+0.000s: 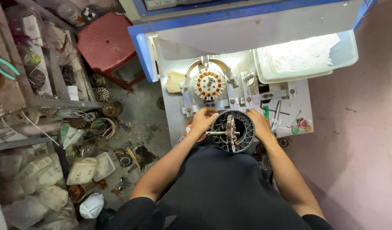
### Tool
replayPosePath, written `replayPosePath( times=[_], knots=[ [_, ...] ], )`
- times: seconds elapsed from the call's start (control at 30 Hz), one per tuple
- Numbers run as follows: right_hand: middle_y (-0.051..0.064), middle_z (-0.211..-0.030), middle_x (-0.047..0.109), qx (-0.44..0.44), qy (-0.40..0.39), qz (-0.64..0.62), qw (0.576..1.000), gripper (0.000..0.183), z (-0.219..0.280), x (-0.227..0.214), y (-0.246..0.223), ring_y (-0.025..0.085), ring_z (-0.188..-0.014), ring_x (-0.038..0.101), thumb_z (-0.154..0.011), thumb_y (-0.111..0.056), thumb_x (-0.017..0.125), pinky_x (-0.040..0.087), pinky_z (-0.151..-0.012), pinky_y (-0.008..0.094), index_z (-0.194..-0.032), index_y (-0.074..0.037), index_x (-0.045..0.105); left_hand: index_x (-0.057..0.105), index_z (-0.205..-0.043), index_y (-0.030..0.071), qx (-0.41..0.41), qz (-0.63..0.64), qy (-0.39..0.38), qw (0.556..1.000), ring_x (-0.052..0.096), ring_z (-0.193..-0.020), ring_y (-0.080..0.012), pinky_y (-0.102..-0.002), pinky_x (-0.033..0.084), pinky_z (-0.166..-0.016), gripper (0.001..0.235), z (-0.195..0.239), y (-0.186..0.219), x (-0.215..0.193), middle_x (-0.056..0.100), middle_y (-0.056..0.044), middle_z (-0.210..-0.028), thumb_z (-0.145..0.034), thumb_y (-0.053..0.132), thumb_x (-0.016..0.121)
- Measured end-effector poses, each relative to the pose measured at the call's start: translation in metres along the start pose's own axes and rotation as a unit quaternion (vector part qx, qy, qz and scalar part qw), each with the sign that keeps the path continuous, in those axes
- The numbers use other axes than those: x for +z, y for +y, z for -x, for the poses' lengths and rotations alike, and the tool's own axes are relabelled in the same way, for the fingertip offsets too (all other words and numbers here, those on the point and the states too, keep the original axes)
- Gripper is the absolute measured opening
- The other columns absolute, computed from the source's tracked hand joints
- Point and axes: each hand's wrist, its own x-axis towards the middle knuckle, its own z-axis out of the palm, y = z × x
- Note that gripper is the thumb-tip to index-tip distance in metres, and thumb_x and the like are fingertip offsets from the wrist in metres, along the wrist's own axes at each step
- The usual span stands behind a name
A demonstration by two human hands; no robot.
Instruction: The person works on an electric fan stator using a screwdriver and small white components, then attaches wires to the stator coil at a specialized winding machine.
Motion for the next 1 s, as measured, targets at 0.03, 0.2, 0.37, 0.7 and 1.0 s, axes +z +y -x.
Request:
replayPosePath(
  times=[0.03, 0.2, 0.37, 0.7, 1.0],
  knots=[
    [0.012, -0.103, 0.063, 0.016, -0.015, 0.013, 1.000, 0.022, -0.001, 0.000, -0.002, 0.040, -0.099, 0.065, -0.087, -0.025, 0.064, 0.053, -0.078, 0.049, -0.104, -0.012, 0.070, 0.074, -0.111, -0.001, -0.001, 0.033, -0.017, 0.999, 0.071, -0.081, -0.0133, -0.027, 0.058, -0.073, 0.033, -0.009, -0.004, 0.004, 0.077, -0.010, -0.093, -0.087, 0.020, 0.080],
    [0.015, -0.088, 0.069, 0.106, -0.112, -0.002, 0.988, 0.024, -0.008, -0.026, -0.005, 0.030, -0.080, 0.069, -0.087, -0.023, 0.075, 0.055, -0.070, 0.039, -0.094, -0.002, 0.067, 0.068, -0.123, -0.002, -0.081, 0.199, -0.116, 0.970, 0.073, -0.091, -0.0158, -0.029, 0.059, -0.077, 0.041, -0.035, 0.000, 0.013, 0.077, -0.012, -0.107, -0.089, 0.018, 0.077],
    [0.007, -0.083, 0.069, 0.114, -0.119, -0.292, 0.942, 0.013, -0.025, -0.043, -0.015, 0.012, -0.072, 0.062, -0.092, -0.012, 0.071, 0.052, -0.063, 0.028, -0.098, -0.001, 0.066, 0.066, -0.125, -0.004, -0.124, 0.349, -0.132, 0.920, 0.075, -0.088, -0.0183, -0.032, 0.063, -0.078, 0.035, -0.045, 0.014, 0.024, 0.076, -0.015, -0.110, -0.093, 0.010, 0.071],
    [0.013, -0.094, 0.080, 0.139, -0.148, -0.476, 0.855, 0.029, -0.087, -0.003, -0.061, 0.014, -0.085, 0.077, -0.097, -0.022, 0.070, 0.059, -0.077, 0.024, -0.111, 0.003, 0.074, 0.064, -0.112, -0.005, -0.066, 0.548, 0.089, 0.829, 0.075, -0.091, -0.0246, -0.037, 0.065, -0.080, 0.021, -0.058, 0.010, 0.019, 0.074, -0.012, -0.105, -0.091, -0.004, 0.066],
    [0.015, -0.099, 0.080, 0.110, -0.159, -0.489, 0.850, 0.033, -0.077, -0.008, -0.052, 0.019, -0.089, 0.077, -0.084, -0.008, 0.078, 0.061, -0.082, 0.030, -0.113, 0.005, 0.072, 0.068, -0.106, 0.002, -0.146, 0.495, 0.093, 0.852, 0.073, -0.088, -0.0259, -0.037, 0.060, -0.070, 0.018, -0.059, 0.010, 0.007, 0.075, -0.013, -0.097, -0.090, -0.006, 0.066]
  ],
)
